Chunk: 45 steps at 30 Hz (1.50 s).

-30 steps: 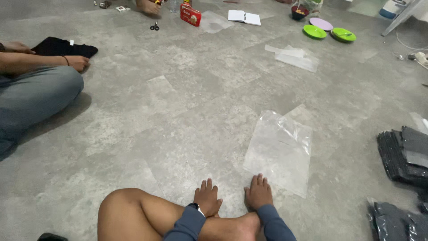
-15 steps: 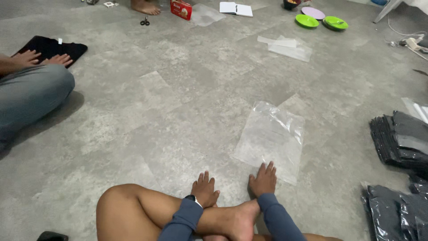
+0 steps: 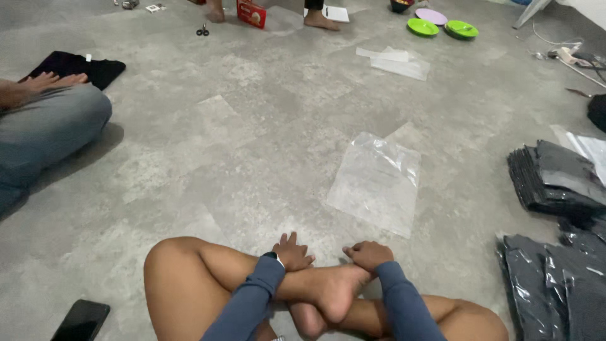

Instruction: The person picks up a folded black garment, slides it into a plastic bag, and seals the bag by pressing on the adhesive strip. The person then picks up another empty bag, picks up another folded garment, and places it inside the bag.

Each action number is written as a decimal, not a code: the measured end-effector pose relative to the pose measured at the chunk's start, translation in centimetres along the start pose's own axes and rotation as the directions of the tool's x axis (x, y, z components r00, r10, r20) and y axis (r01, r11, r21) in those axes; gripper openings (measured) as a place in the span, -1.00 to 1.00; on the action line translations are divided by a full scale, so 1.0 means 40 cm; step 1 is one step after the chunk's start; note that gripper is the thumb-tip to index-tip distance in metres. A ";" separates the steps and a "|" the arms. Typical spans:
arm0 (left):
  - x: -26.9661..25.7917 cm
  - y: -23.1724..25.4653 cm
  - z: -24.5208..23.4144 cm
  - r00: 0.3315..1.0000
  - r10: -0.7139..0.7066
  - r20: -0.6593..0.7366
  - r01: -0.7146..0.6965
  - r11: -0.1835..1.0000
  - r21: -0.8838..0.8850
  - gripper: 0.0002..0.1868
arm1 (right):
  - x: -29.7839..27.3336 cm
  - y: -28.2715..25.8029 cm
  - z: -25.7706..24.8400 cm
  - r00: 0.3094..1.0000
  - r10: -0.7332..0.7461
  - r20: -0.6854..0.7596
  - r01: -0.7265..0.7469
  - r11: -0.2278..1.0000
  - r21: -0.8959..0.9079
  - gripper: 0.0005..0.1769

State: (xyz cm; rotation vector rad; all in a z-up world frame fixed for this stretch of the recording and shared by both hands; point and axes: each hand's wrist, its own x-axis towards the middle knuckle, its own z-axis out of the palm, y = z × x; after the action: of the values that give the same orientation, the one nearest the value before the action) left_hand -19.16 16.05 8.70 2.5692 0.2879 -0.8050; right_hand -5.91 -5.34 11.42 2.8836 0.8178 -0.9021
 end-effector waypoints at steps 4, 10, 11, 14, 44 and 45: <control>0.038 -0.007 0.076 1.000 -0.020 0.023 0.020 1.000 0.015 -0.24 | -0.148 -0.032 -0.025 0.980 0.169 -0.101 -0.186 0.963 -0.196 0.02; -0.211 0.078 0.012 0.993 -0.120 0.008 0.119 0.986 0.115 -0.54 | -0.412 -0.117 -0.006 0.909 0.410 -0.073 -0.416 0.895 -0.159 -0.12; -0.238 0.081 0.007 0.994 -0.113 0.013 0.110 0.987 0.120 -0.54 | -0.398 -0.077 0.073 0.905 0.419 -0.070 -0.425 0.892 -0.155 -0.12; -0.291 0.098 -0.016 0.993 -0.117 0.014 0.114 0.988 0.105 -0.40 | -0.382 0.003 0.215 0.768 0.152 -0.622 -0.413 0.859 -0.301 -0.28; -0.440 0.334 0.139 0.273 0.557 -0.784 -0.528 0.768 0.361 -0.34 | -0.225 -0.042 -0.186 0.802 -0.335 -0.494 0.512 0.812 0.281 -0.45; -0.404 0.320 0.174 0.375 0.567 -0.734 -0.562 0.768 0.307 -0.32 | -0.125 -0.021 -0.199 0.836 -0.234 -0.496 0.421 0.854 0.306 -0.40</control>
State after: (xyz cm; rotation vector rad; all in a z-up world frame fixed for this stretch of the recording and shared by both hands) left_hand -31.63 0.42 17.30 2.5688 -0.3710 0.6701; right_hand -5.62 -5.73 20.83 3.4527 1.3598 -0.4534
